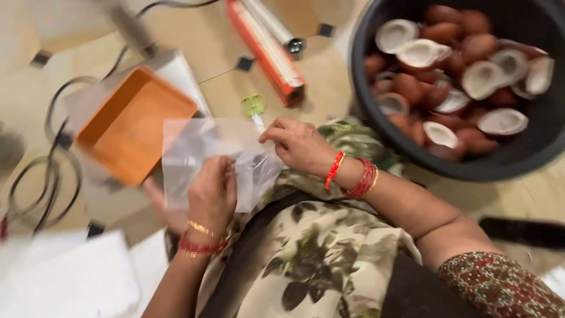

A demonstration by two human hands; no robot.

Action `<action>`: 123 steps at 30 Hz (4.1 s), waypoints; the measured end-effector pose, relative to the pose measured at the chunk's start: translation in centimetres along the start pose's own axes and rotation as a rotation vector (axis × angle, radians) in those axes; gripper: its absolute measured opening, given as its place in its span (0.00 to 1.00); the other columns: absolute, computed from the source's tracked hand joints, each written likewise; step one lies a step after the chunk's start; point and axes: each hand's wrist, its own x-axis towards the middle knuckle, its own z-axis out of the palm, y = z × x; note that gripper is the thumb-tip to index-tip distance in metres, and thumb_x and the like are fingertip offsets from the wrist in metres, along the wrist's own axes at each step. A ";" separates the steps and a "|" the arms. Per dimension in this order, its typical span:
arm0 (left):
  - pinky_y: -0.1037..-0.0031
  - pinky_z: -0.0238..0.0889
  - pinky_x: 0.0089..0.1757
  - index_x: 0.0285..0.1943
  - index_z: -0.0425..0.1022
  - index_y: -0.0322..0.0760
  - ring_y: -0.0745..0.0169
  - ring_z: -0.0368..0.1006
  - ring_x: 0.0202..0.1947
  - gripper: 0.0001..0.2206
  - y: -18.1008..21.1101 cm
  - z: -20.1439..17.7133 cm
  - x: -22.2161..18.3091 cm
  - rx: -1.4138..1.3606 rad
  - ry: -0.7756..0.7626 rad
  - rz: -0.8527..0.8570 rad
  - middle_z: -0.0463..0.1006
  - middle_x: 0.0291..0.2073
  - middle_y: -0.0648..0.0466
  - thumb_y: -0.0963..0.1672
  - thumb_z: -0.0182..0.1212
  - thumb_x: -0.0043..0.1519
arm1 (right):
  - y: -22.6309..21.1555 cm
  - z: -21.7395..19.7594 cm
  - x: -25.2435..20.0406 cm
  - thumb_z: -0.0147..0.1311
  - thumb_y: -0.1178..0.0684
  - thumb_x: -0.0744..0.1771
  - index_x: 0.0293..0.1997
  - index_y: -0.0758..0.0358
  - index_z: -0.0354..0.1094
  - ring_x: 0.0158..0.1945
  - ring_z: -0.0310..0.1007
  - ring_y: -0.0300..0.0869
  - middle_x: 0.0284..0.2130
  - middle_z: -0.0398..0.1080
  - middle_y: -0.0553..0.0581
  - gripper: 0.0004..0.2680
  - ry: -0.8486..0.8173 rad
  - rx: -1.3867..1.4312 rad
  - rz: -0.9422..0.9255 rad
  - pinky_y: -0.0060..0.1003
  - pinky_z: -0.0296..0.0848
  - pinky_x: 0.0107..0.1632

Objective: The person places coconut halves into plastic bags by hand, weighs the bags on a scale, and seals the bags using a heat sealer, using scissors to trim the bags as needed.

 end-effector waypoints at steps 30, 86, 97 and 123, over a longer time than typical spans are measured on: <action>0.30 0.49 0.47 0.72 0.60 0.46 0.51 0.72 0.50 0.26 -4.2 1.7 3.2 1.248 -0.746 0.085 0.58 0.69 0.53 0.48 0.54 0.62 | 35.7 -17.4 3.2 0.68 0.46 0.59 0.59 0.46 0.70 0.58 0.65 0.66 0.57 0.66 0.67 0.22 0.063 -0.551 0.866 0.53 0.65 0.56; 0.57 0.69 0.51 0.77 0.42 0.26 0.27 0.63 0.64 0.45 2.2 7.8 -1.3 0.065 -0.365 0.208 0.42 0.77 0.39 0.30 0.52 0.44 | 1.7 6.0 -3.3 0.49 0.55 0.65 0.60 0.62 0.67 0.53 0.73 0.59 0.54 0.71 0.67 0.16 -0.106 0.038 0.310 0.49 0.71 0.56; 0.61 0.75 0.41 0.78 0.47 0.30 0.35 0.71 0.58 0.44 6.2 8.3 -0.4 -0.079 -0.239 0.186 0.47 0.78 0.42 0.32 0.52 0.44 | 6.5 17.0 -2.2 0.49 0.48 0.66 0.62 0.57 0.64 0.63 0.68 0.55 0.62 0.63 0.63 0.17 -0.246 -0.592 0.022 0.54 0.68 0.62; 0.67 0.66 0.51 0.75 0.52 0.25 0.36 0.58 0.71 0.39 6.9 5.4 -1.4 -0.196 -0.206 0.105 0.51 0.76 0.34 0.32 0.49 0.47 | 25.0 -18.6 -18.1 0.53 0.62 0.62 0.55 0.63 0.70 0.51 0.72 0.57 0.49 0.73 0.60 0.15 0.011 -0.752 0.454 0.50 0.73 0.49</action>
